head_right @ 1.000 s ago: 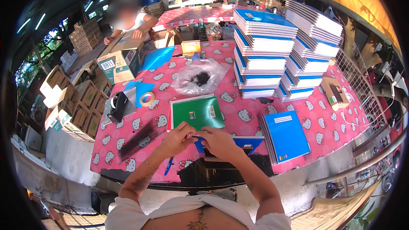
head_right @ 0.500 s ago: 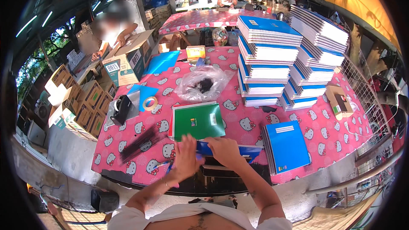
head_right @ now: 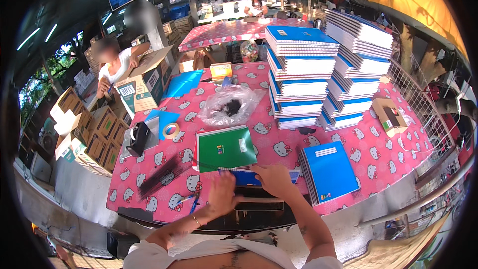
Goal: The person organizes notebooks by taking them from a pile and placing them into a separate stack on a table.
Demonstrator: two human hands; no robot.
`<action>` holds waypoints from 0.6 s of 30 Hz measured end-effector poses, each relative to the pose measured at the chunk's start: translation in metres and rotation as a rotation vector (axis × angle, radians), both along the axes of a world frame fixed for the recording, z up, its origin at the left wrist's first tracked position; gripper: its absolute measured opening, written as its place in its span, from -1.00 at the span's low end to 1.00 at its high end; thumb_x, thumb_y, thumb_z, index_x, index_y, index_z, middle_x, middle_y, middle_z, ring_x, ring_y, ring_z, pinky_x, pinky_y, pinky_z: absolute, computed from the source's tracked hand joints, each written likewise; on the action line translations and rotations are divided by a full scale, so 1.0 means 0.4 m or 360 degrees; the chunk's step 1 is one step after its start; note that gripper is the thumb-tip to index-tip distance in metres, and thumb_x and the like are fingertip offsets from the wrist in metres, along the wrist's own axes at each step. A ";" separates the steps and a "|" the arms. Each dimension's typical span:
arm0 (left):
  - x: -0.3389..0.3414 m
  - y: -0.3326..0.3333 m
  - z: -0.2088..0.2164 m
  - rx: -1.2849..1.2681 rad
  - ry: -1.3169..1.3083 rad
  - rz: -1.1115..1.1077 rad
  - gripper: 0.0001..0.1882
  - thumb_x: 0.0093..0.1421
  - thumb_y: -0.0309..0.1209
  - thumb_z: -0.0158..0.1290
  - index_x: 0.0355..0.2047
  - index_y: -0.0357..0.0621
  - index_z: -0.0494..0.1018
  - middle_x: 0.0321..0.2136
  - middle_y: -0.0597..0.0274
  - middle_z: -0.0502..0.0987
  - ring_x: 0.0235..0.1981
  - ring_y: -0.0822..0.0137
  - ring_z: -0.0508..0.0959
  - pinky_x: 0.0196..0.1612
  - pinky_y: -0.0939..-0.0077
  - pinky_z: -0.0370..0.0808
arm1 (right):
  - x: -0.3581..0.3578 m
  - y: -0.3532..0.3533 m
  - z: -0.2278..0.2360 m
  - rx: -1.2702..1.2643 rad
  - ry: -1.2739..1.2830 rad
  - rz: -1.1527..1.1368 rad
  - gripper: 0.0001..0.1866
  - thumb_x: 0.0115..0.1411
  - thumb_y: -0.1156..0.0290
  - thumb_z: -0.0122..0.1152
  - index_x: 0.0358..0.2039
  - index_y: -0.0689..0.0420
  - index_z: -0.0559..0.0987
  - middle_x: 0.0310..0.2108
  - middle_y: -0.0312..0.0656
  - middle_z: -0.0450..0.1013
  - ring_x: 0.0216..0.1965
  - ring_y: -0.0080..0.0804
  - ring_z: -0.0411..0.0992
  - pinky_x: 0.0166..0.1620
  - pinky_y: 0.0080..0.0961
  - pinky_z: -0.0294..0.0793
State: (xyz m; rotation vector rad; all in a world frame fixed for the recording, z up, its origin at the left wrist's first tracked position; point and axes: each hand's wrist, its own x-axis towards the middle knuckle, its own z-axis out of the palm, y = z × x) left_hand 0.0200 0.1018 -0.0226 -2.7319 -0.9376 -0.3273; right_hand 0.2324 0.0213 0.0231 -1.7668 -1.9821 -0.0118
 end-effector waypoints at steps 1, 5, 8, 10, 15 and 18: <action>-0.001 0.005 0.020 0.0022 -0.0029 0.0145 -0.04 0.12 0.21 0.05 0.29 -0.32 0.18 0.33 -0.17 0.15 0.39 -0.06 0.09 0.33 -0.25 -0.03 | -0.012 -0.010 -0.002 -0.0111 -0.0066 -0.0029 -0.70 0.16 0.34 0.24 -0.07 -0.04 0.56 -0.38 -0.09 0.57 -0.35 -0.03 0.56 -0.34 -0.09 0.49; 0.008 0.039 -0.048 0.0043 -0.0220 -0.0235 0.00 0.10 0.14 0.11 0.28 -0.46 0.12 0.32 -0.35 0.08 0.40 -0.23 0.00 0.35 -0.32 -0.13 | -0.007 -0.014 0.001 -0.0250 0.0016 -0.0026 -0.70 0.16 0.33 0.23 -0.07 -0.05 0.56 -0.37 -0.11 0.58 -0.35 -0.03 0.56 -0.34 -0.08 0.49; 0.025 0.010 -0.020 -0.0120 -0.0141 -0.0222 -0.05 0.14 0.07 0.11 0.28 -0.48 0.11 0.32 -0.34 0.10 0.40 -0.21 0.00 0.36 -0.30 -0.11 | 0.018 -0.003 -0.017 0.0083 0.0103 0.0068 -0.69 0.16 0.33 0.23 -0.06 -0.06 0.56 -0.38 -0.11 0.58 -0.36 -0.02 0.56 -0.34 -0.07 0.49; 0.026 0.108 0.023 0.0217 -0.0632 -0.0113 -0.05 0.14 0.09 0.11 0.28 -0.45 0.12 0.31 -0.34 0.10 0.39 -0.22 0.01 0.34 -0.33 -0.10 | -0.017 0.002 -0.008 -0.0017 0.0061 0.0113 -0.69 0.16 0.34 0.23 -0.05 -0.06 0.55 -0.39 -0.11 0.58 -0.36 -0.03 0.56 -0.34 -0.07 0.50; 0.025 -0.016 -0.038 -0.0199 0.0087 -0.0344 -0.05 0.14 0.12 0.10 0.27 -0.46 0.16 0.31 -0.28 0.15 0.38 -0.15 0.09 0.34 -0.29 -0.05 | -0.011 0.002 -0.026 -0.0051 0.0030 0.0017 -0.68 0.15 0.34 0.24 -0.06 -0.05 0.55 -0.38 -0.11 0.58 -0.36 -0.02 0.56 -0.34 -0.07 0.50; 0.079 0.107 0.045 0.0276 -0.0556 -0.0210 -0.03 0.11 0.09 0.12 0.28 -0.48 0.13 0.33 -0.35 0.08 0.40 -0.15 0.04 0.35 -0.32 -0.10 | -0.001 0.005 -0.011 -0.0100 0.0045 0.0058 -0.62 0.14 0.33 0.26 0.01 -0.06 0.52 -0.36 -0.11 0.58 -0.37 0.01 0.56 -0.34 -0.05 0.50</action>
